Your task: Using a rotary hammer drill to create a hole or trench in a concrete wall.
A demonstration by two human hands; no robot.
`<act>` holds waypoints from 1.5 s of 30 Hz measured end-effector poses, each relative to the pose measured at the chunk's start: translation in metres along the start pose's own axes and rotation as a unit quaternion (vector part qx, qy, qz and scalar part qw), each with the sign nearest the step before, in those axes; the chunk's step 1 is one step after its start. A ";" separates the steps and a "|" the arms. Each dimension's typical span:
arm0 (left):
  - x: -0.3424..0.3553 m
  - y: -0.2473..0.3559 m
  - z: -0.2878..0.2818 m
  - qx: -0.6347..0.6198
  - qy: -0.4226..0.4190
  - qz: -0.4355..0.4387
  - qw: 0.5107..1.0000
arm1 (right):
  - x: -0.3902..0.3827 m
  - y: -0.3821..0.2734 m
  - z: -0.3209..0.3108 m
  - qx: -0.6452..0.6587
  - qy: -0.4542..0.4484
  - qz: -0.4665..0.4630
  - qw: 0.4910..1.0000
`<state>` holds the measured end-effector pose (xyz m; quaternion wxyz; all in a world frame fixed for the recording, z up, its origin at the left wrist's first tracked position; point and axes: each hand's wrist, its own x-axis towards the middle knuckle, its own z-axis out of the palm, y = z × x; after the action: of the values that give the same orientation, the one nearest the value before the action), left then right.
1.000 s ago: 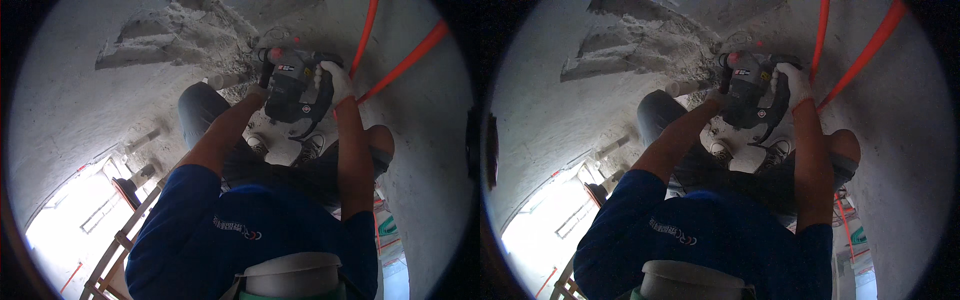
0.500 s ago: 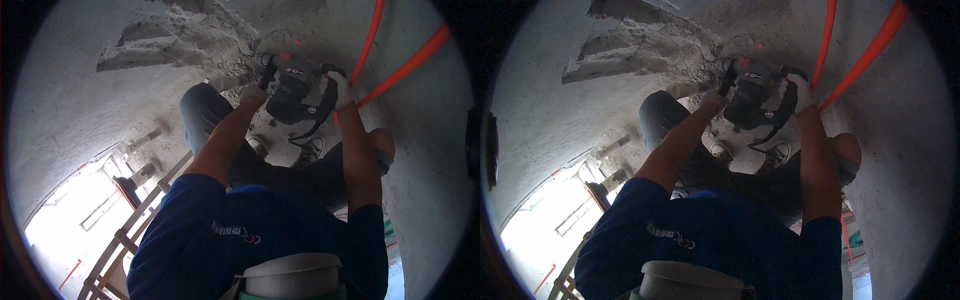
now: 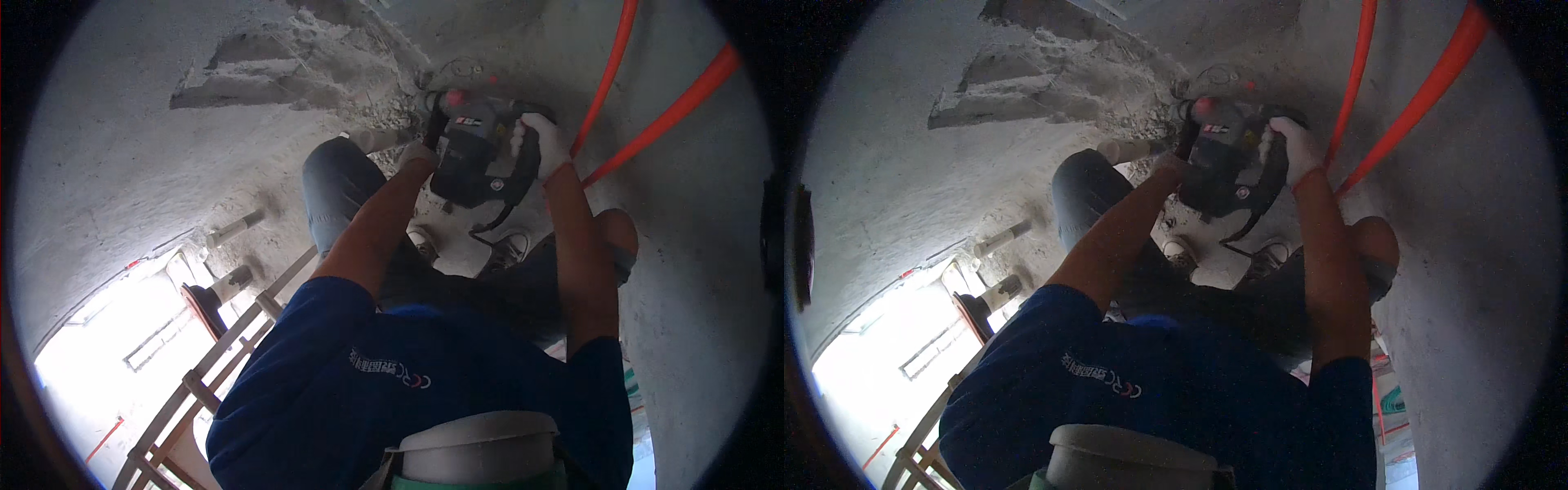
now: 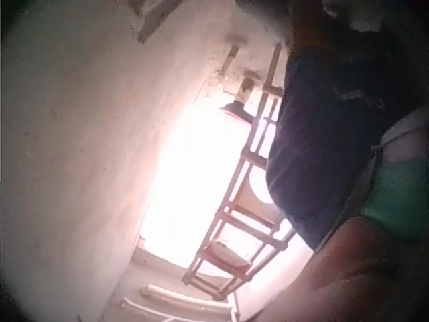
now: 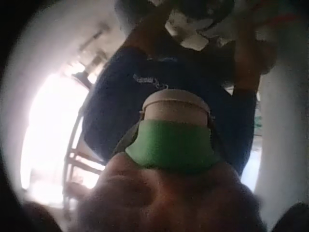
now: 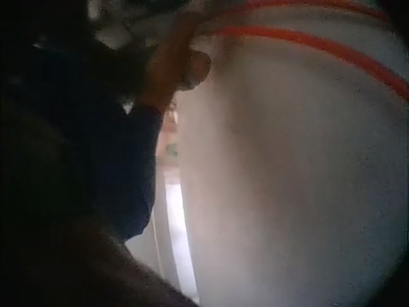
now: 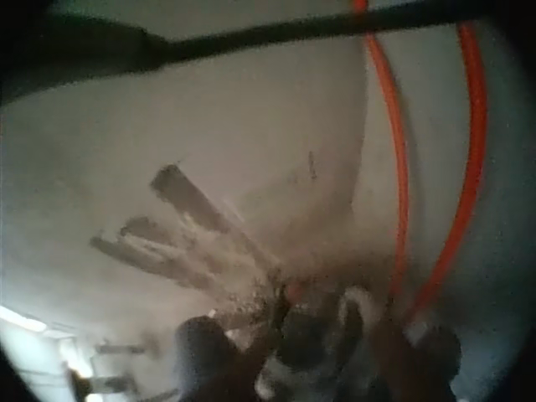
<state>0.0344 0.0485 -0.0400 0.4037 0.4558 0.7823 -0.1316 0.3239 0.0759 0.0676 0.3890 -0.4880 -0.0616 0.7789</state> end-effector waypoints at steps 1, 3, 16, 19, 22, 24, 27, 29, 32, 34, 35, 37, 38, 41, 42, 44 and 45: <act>0.005 -0.001 0.005 -0.142 -0.052 0.002 0.988 | -0.010 -0.005 0.017 -0.069 0.026 -0.025 0.997; 0.008 -0.004 0.011 -0.355 -0.124 0.002 0.927 | -0.039 -0.004 0.062 -0.318 0.007 -0.080 0.945; -0.014 0.009 0.031 -0.554 -0.223 0.101 0.796 | -0.088 -0.006 0.083 -0.505 -0.033 -0.180 0.844; -0.018 0.012 0.036 -0.614 -0.237 0.088 0.748 | -0.095 -0.007 0.079 -0.487 -0.048 -0.158 0.858; -0.028 0.024 0.030 -0.645 -0.194 0.106 0.731 | -0.102 -0.012 0.080 -0.450 -0.027 -0.183 0.873; -0.031 0.032 0.022 -0.643 -0.159 0.093 0.743 | -0.099 -0.017 0.083 -0.416 -0.047 -0.169 0.892; -0.021 0.035 0.014 -0.712 -0.143 0.123 0.676 | -0.085 -0.018 0.089 -0.397 -0.041 -0.139 0.906; -0.006 0.024 0.011 -0.683 -0.176 0.064 0.706 | -0.075 -0.013 0.092 -0.407 -0.042 -0.114 0.905; 0.018 0.011 0.026 -0.661 -0.187 0.147 0.712 | -0.058 -0.012 0.094 -0.299 0.003 -0.086 0.950; 0.038 0.006 0.030 -0.570 -0.091 0.137 0.805 | -0.046 -0.018 0.089 -0.233 0.013 -0.107 0.966; 0.043 0.005 0.034 -0.504 -0.050 0.112 0.855 | -0.039 -0.023 0.086 -0.233 -0.001 -0.103 0.967; 0.047 0.002 0.038 -0.456 0.014 0.149 0.878 | -0.026 -0.032 0.079 -0.146 0.017 -0.049 0.988; 0.046 0.001 0.038 -0.430 0.027 0.145 0.891 | -0.021 -0.034 0.075 -0.146 0.009 -0.037 0.988; 0.036 -0.001 0.036 -0.456 -0.085 0.093 0.881 | -0.009 -0.042 0.065 -0.148 -0.006 -0.012 0.989; 0.032 -0.001 0.034 -0.455 -0.068 0.108 0.881 | -0.004 -0.044 0.062 -0.132 -0.011 -0.014 0.991; 0.025 -0.001 0.030 -0.402 -0.083 0.117 0.904 | 0.002 -0.045 0.057 -0.114 -0.018 -0.013 0.993; 0.022 -0.001 0.028 -0.393 -0.077 0.106 0.910 | 0.006 -0.046 0.054 -0.109 -0.023 -0.008 0.994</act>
<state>0.0423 0.0451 -0.0752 0.6206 0.3295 0.6842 0.1952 0.3042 0.1262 0.1129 0.3380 -0.5093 -0.1592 0.7753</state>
